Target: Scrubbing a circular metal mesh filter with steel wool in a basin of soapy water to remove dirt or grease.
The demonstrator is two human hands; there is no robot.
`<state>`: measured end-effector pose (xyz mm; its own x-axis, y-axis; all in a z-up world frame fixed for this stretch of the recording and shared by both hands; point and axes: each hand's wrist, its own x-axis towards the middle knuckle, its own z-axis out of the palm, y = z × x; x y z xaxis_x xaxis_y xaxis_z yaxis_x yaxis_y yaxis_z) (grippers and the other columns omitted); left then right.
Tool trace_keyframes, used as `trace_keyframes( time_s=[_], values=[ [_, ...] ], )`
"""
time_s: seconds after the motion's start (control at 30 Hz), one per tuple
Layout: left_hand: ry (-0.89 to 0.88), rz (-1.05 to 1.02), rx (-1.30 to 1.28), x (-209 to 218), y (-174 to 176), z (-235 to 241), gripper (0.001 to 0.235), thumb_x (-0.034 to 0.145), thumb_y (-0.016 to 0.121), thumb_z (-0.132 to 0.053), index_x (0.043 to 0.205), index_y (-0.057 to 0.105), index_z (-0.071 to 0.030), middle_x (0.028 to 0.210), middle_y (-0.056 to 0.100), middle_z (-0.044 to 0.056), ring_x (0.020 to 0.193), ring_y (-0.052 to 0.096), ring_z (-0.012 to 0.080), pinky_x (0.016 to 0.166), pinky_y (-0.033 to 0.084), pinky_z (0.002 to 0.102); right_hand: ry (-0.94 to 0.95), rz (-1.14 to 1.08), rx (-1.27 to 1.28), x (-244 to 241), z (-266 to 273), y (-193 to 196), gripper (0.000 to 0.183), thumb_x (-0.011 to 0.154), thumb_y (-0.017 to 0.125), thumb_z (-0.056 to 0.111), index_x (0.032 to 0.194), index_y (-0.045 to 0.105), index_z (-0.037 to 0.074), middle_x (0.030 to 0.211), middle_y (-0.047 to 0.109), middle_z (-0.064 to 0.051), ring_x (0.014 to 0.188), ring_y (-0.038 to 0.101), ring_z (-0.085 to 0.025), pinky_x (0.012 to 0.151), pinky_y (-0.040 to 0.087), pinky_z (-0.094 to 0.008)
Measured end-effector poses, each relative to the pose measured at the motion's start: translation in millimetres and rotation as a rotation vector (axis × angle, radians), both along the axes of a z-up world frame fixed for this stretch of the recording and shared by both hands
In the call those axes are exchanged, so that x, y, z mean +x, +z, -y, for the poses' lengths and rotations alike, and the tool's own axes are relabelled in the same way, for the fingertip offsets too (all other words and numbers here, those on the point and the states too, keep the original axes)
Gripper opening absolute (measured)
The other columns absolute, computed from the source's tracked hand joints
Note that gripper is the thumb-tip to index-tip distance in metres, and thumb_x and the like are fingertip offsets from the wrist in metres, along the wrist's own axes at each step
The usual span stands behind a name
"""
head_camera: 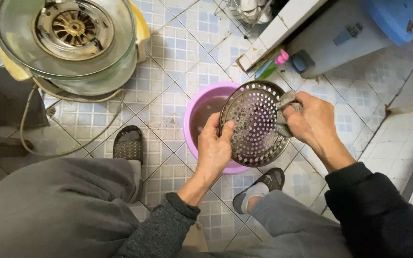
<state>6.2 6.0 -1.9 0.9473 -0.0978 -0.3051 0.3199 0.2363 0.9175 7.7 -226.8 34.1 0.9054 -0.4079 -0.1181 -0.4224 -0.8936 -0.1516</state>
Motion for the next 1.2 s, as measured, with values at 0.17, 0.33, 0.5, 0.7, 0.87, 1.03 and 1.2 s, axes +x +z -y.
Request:
trace_keyframes(
  time_s=[0.17, 0.33, 0.5, 0.7, 0.87, 1.03, 1.2],
  values=[
    [-0.236, -0.112, -0.038, 1, -23, -1, 0.028, 0.08, 0.076, -0.005, 0.107, 0.07, -0.007, 0.076, 0.069, 0.008, 0.071, 0.065, 0.0193, 0.067, 0.054, 0.032, 0.125, -0.036, -0.067, -3, 25, -22, 0.021, 0.086, 0.06, 0.026, 0.101, 0.071, 0.015, 0.082, 0.069, -0.016, 0.095, 0.07, -0.043, 0.08, 0.056, -0.052],
    [-0.313, -0.108, 0.143, 18, -4, 0, 0.029, 0.087, 0.067, -0.018, 0.116, 0.07, -0.013, 0.096, 0.072, 0.004, 0.09, 0.066, 0.0187, 0.079, 0.053, 0.033, 0.459, 0.142, -0.244, 1, -8, -24, 0.009, 0.087, 0.054, 0.017, 0.091, 0.062, 0.015, 0.08, 0.064, -0.007, 0.086, 0.064, -0.033, 0.074, 0.051, -0.045],
    [-0.473, -0.135, 0.316, 22, 20, -5, 0.021, 0.098, 0.054, -0.024, 0.113, 0.068, -0.017, 0.116, 0.076, 0.008, 0.107, 0.069, 0.0278, 0.09, 0.054, 0.046, 0.794, 0.551, -0.305, 9, -54, -13, 0.046, 0.079, 0.058, -0.001, 0.122, 0.069, 0.01, 0.102, 0.07, -0.01, 0.095, 0.066, -0.032, 0.083, 0.053, -0.041],
    [-0.42, -0.121, 0.292, 22, 15, -10, 0.022, 0.096, 0.054, -0.02, 0.111, 0.068, -0.011, 0.11, 0.076, 0.011, 0.098, 0.069, 0.0275, 0.081, 0.054, 0.042, 0.93, 0.614, -0.14, 8, -84, -13, 0.023, 0.089, 0.059, -0.008, 0.109, 0.069, -0.002, 0.103, 0.063, -0.016, 0.084, 0.061, -0.032, 0.076, 0.052, -0.04],
    [-0.317, -0.076, 0.193, 17, 3, -7, 0.026, 0.094, 0.053, -0.031, 0.106, 0.066, -0.012, 0.099, 0.073, 0.006, 0.09, 0.065, 0.022, 0.075, 0.05, 0.037, 0.644, 0.53, -0.354, 13, -31, -31, 0.008, 0.098, 0.068, 0.012, 0.105, 0.071, 0.009, 0.103, 0.07, -0.007, 0.089, 0.067, -0.025, 0.066, 0.054, -0.039],
    [-0.371, -0.118, 0.229, 19, 7, -4, 0.021, 0.095, 0.054, -0.027, 0.106, 0.066, -0.013, 0.102, 0.074, 0.006, 0.093, 0.066, 0.0227, 0.078, 0.051, 0.039, 0.627, 0.449, -0.191, 11, -62, -22, 0.012, 0.103, 0.055, 0.003, 0.101, 0.067, 0.003, 0.092, 0.066, -0.011, 0.085, 0.063, -0.025, 0.066, 0.057, -0.036],
    [-0.229, 0.064, 0.239, 11, -20, 1, 0.013, 0.09, 0.068, -0.024, 0.097, 0.073, -0.014, 0.08, 0.072, 0.014, 0.088, 0.073, 0.0326, 0.07, 0.054, 0.042, 0.785, 0.654, -0.145, 9, -78, -35, 0.007, 0.095, 0.067, 0.009, 0.1, 0.071, 0.011, 0.101, 0.065, -0.005, 0.096, 0.066, -0.027, 0.083, 0.054, -0.034]
  ],
)
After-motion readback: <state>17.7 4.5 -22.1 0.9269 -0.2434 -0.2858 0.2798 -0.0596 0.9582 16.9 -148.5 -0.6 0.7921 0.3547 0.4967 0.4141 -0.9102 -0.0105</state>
